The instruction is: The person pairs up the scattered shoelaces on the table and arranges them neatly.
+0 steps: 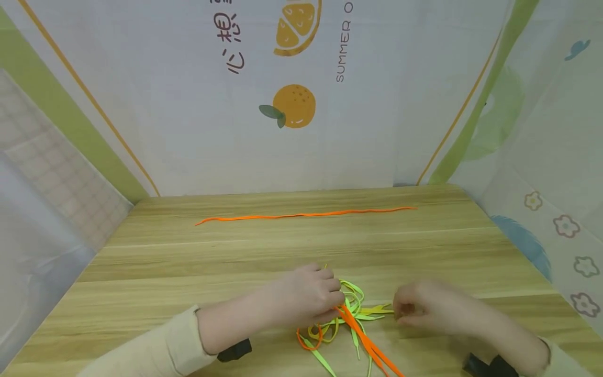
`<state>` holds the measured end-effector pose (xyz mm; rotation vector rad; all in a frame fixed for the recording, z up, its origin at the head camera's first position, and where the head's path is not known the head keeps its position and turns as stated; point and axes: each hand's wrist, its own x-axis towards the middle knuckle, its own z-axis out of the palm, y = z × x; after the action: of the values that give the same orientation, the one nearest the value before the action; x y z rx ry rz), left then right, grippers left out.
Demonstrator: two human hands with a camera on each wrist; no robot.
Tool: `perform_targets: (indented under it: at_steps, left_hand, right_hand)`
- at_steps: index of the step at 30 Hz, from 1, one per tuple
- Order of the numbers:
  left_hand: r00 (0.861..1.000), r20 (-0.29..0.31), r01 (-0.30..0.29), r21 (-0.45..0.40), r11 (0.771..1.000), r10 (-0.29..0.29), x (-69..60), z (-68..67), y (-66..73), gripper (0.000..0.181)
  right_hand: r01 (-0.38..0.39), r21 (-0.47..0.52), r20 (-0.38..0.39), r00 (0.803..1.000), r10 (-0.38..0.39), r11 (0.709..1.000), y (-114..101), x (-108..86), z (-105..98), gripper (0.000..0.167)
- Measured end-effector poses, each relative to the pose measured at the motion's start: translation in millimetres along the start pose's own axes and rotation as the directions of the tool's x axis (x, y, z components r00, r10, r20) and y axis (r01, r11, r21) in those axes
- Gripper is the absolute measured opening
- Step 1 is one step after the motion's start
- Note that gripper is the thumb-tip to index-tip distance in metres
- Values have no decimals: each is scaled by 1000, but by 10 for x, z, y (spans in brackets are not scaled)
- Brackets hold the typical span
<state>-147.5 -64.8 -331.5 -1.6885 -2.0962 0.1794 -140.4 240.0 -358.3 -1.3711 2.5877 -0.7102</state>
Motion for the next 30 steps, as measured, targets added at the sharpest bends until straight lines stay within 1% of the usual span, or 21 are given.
perform_targets:
  at_steps: [1,5,8,11,13,18,20,23,25,30]
  left_hand:
    - [1000,8,-5,4,1000,5,7,0,14,15]
    - [1000,25,-16,-4,1000,16,40,0,62,16]
    - [999,32,-19,-22,1000,19,70,5,98,15]
    - [999,45,-17,-36,999,19,91,17,133,15]
    - [998,55,-21,-44,999,23,108,31,156,14]
    - [995,76,-53,-68,996,58,160,81,219,10]
    - [994,80,-69,-65,995,74,180,105,244,10]
    - [992,83,-89,-52,995,93,213,130,272,11]
    - [992,81,-98,-40,994,101,233,140,284,11]
    - [990,97,-104,-29,994,106,270,141,289,10]
  right_hand:
    - [-1,10,5,1000,0,1000,-7,-11,16,14]
    - [5,-3,18,1000,-5,1000,-25,-48,77,16]
    - [33,-20,16,999,-33,999,-32,-70,122,17]
    - [23,12,34,999,-24,1000,-43,-98,162,16]
    - [29,16,33,999,-30,999,-55,-116,191,16]
    - [51,-6,31,998,-51,999,-117,-155,293,23]
    - [32,2,42,999,-32,999,-157,-171,328,26]
    - [-24,29,63,998,22,999,-209,-193,358,27]
    - [-59,29,71,996,56,998,-236,-198,367,28]
    - [-88,8,71,994,87,996,-276,-195,384,29]
